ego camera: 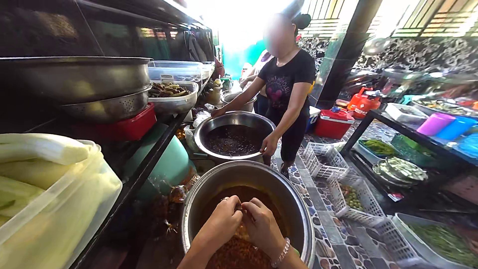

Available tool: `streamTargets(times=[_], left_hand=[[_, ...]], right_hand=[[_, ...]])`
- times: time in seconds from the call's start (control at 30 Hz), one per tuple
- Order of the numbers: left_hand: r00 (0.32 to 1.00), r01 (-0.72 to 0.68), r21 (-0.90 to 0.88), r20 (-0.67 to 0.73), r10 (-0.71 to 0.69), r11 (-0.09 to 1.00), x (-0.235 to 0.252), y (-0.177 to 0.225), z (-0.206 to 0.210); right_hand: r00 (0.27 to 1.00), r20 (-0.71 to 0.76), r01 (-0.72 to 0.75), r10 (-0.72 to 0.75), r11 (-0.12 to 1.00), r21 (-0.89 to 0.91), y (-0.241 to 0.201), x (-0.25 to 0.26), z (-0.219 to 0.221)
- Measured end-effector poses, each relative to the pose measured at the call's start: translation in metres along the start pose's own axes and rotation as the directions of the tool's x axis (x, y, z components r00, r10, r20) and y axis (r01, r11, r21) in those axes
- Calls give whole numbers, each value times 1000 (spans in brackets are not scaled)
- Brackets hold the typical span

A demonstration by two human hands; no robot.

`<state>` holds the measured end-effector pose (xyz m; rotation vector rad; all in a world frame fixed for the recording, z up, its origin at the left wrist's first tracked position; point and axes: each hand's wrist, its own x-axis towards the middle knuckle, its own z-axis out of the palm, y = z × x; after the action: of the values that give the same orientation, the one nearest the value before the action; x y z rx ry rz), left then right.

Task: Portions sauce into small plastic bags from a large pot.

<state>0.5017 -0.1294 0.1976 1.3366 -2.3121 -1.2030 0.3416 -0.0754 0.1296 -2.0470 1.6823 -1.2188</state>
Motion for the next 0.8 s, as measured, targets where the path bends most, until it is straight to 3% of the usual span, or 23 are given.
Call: streamTargets(times=[0.13,0.2,0.27,0.37,0.43,0.5,0.6,0.7,0.8], left_hand=[[945,-39,179,-315,94,983,-3,14,18],[857,-87,291,-466,221,953,2,13,29],[790,-144,320,-533,303,937,6,11,34],[748,-245,272,-558,360,931,7,6,38],[785,-257,269,-502,363,928,10,-1,39],[816,-232,394,-419,399,889,10,-11,39],[780,-332,492,-337,528,805,5,-21,38],[801,-475,217,-294,522,853,7,-23,40],[876,-440,-197,-308,370,876,5,-22,37]], right_hand=[[987,-154,33,-43,997,-70,7,16,6],[983,-184,-6,-12,995,-98,11,23,5],[974,-226,-26,-3,992,-125,14,28,4],[962,-271,-22,-18,989,-146,23,30,2],[977,-208,27,-52,992,-121,26,26,-7],[988,-122,87,-99,991,-103,20,19,-22],[992,-94,87,-84,996,32,1,13,-48],[970,-90,234,-227,969,76,0,7,-48],[916,30,401,-401,916,-15,8,4,-49]])
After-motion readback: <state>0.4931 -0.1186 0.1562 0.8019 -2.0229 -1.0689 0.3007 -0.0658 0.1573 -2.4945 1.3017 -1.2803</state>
